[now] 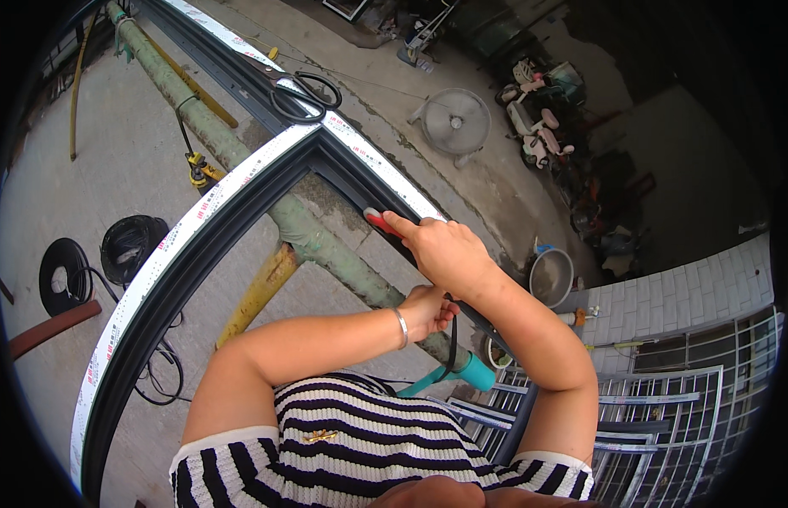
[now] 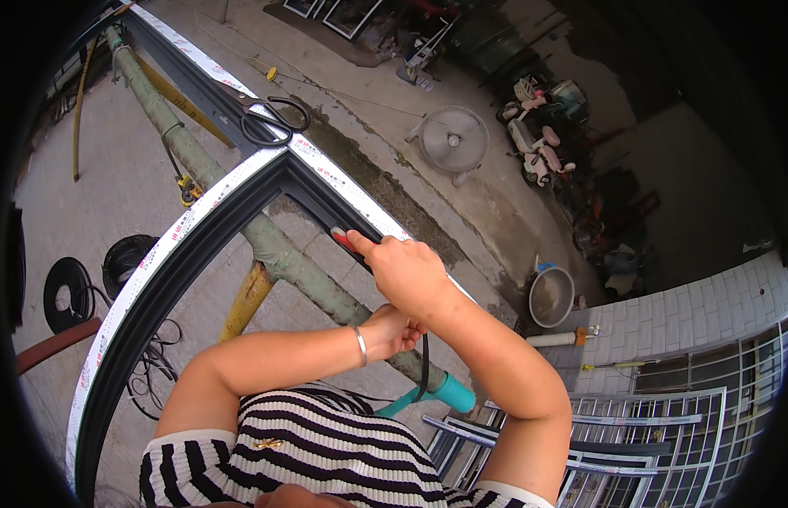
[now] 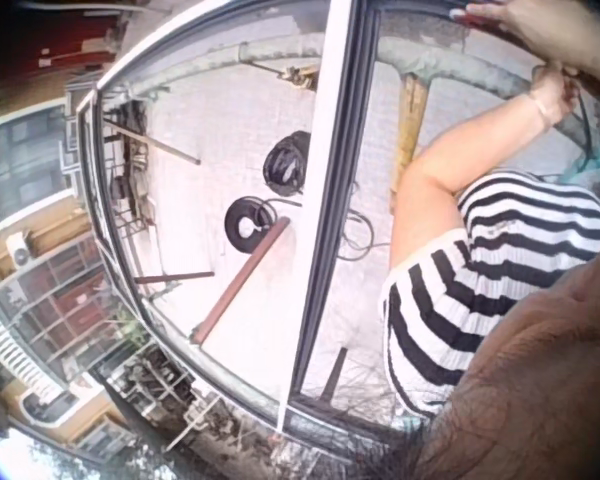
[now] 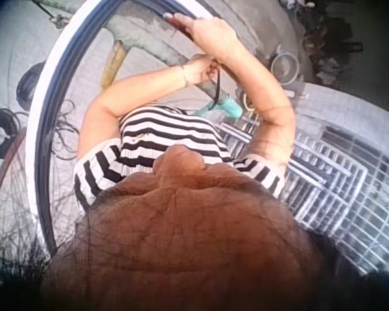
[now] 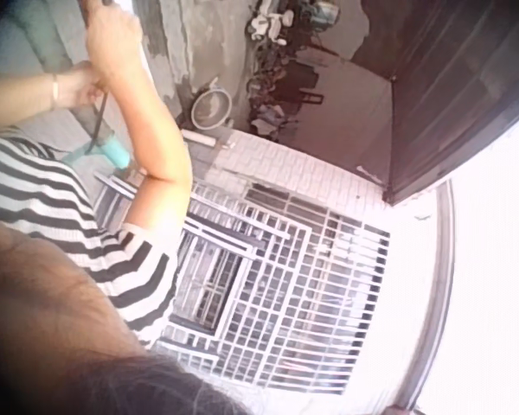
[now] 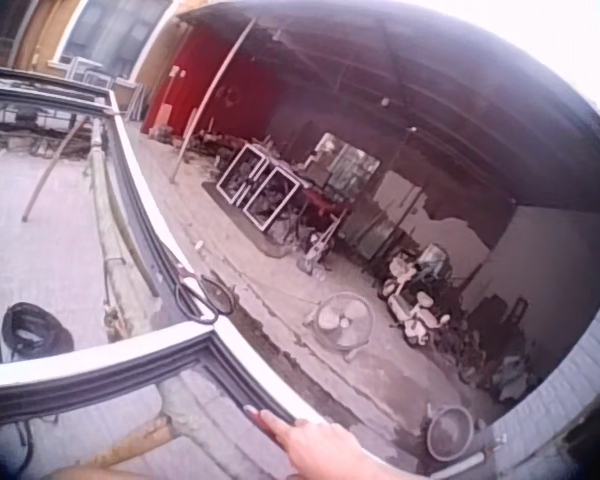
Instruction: The person installs a rubber seal into a window frame by cutting the strip with scissors, pressing it into the frame groove by hand and with a roller tool, and trimming the ends with scissors.
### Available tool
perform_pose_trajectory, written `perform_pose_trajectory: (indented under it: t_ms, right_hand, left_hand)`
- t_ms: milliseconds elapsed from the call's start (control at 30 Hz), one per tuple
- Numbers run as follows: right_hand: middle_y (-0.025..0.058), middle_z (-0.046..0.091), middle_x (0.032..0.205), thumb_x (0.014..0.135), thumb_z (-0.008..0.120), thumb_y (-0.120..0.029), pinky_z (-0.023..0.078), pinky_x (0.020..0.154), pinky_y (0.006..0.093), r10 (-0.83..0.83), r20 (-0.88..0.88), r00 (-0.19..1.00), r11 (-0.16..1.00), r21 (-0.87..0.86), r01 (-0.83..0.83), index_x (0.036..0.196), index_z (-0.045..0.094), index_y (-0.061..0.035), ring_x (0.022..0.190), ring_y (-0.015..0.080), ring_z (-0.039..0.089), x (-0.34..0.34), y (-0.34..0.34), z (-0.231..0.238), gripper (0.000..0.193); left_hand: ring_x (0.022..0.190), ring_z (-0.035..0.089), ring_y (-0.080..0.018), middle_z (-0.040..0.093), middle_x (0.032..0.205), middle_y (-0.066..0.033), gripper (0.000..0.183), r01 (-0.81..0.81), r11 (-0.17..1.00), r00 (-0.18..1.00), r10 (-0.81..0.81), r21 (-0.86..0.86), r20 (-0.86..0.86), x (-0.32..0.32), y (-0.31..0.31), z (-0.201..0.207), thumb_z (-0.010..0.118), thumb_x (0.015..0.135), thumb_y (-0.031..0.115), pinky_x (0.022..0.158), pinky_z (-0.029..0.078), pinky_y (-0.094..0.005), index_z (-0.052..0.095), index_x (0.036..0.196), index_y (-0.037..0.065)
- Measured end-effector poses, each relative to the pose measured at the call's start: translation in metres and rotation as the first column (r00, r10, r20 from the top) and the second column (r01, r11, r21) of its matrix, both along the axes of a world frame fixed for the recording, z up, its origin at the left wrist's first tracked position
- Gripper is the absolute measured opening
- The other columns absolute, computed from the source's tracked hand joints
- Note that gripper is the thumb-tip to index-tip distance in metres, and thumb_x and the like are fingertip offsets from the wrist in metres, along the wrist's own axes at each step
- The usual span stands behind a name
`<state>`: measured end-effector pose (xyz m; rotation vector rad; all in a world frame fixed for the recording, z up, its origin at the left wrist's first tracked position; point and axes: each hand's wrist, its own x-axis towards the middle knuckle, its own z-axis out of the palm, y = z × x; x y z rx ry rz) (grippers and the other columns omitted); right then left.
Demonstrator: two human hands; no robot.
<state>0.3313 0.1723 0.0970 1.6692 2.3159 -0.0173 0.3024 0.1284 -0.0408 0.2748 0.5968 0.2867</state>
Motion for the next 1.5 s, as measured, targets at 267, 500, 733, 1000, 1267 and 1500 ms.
perform_pose_trajectory:
  t_ms: [267, 500, 733, 1000, 1267, 1500]
  right_hand:
    - [0.0193, 0.071, 0.086, 0.091, 0.05, -0.007, 0.057, 0.07, 0.0456, 0.016, 0.007, 1.0, 0.998, -0.068, -0.016, 0.145, 0.051, -0.0236, 0.08, 0.0365, 0.071, -0.016, 0.021, 0.007, 0.057]
    - [0.0201, 0.07, 0.087, 0.09, 0.049, -0.005, 0.056, 0.072, 0.046, 0.001, -0.012, 1.0, 0.997, -0.074, -0.002, 0.146, 0.05, -0.0221, 0.082, 0.0379, 0.07, -0.032, 0.034, 0.007, 0.059]
    - [0.0224, 0.069, 0.086, 0.1, 0.053, -0.021, 0.053, 0.071, 0.05, 0.023, -0.061, 0.998, 0.999, -0.024, -0.025, 0.141, 0.056, -0.0214, 0.079, 0.0418, 0.067, -0.048, 0.054, 0.0, 0.041]
    - [0.0209, 0.07, 0.085, 0.098, 0.056, -0.02, 0.053, 0.072, 0.0496, 0.002, -0.024, 1.0, 0.997, -0.079, -0.004, 0.139, 0.057, -0.0199, 0.079, 0.0406, 0.068, -0.028, 0.034, 0.007, 0.041]
    - [0.0217, 0.069, 0.085, 0.098, 0.054, -0.017, 0.053, 0.073, 0.05, 0.059, -0.062, 0.996, 0.998, -0.011, -0.06, 0.14, 0.056, -0.0186, 0.082, 0.0403, 0.068, -0.06, 0.066, 0.0, 0.042]
    - [0.0212, 0.07, 0.09, 0.098, 0.054, -0.017, 0.054, 0.076, 0.0496, 0.07, -0.012, 0.997, 0.998, -0.007, -0.07, 0.142, 0.054, -0.0189, 0.086, 0.0392, 0.069, -0.088, 0.087, -0.002, 0.045]
  left_hand:
    - [0.058, 0.053, -0.0092, 0.061, 0.074, -0.0025, 0.037, 0.039, 0.999, 0.999, -0.039, 0.002, 0.011, -0.004, 0.003, 0.007, 0.047, 0.103, 0.041, 0.052, 0.045, -0.0256, 0.06, 0.102, 0.006]
    - [0.061, 0.053, -0.0102, 0.06, 0.077, -0.0035, 0.027, 0.013, 0.999, 1.0, -0.012, -0.041, 0.024, -0.008, 0.003, 0.009, 0.053, 0.102, 0.034, 0.054, 0.045, -0.0261, 0.056, 0.095, 0.009]
    - [0.061, 0.053, -0.0103, 0.059, 0.076, -0.0031, 0.03, 0.013, 0.999, 1.0, -0.012, -0.034, 0.028, -0.006, 0.001, 0.01, 0.052, 0.102, 0.037, 0.053, 0.044, -0.026, 0.058, 0.096, 0.008]
    - [0.057, 0.052, -0.008, 0.06, 0.074, -0.0012, 0.042, 0.034, 0.999, 0.998, -0.033, -0.017, 0.048, -0.008, 0.001, 0.009, 0.036, 0.108, 0.039, 0.051, 0.045, -0.0239, 0.06, 0.11, 0.005]
    - [0.058, 0.052, -0.0083, 0.059, 0.073, -0.0016, 0.042, 0.03, 1.0, 0.999, -0.03, 0.0, 0.016, -0.006, 0.002, 0.01, 0.036, 0.108, 0.039, 0.051, 0.045, -0.0241, 0.061, 0.109, 0.004]
    - [0.057, 0.052, -0.0084, 0.06, 0.073, -0.0017, 0.042, 0.015, 1.0, 1.0, -0.015, 0.015, 0.026, -0.002, 0.0, 0.004, 0.037, 0.108, 0.039, 0.05, 0.045, -0.0244, 0.061, 0.108, 0.004]
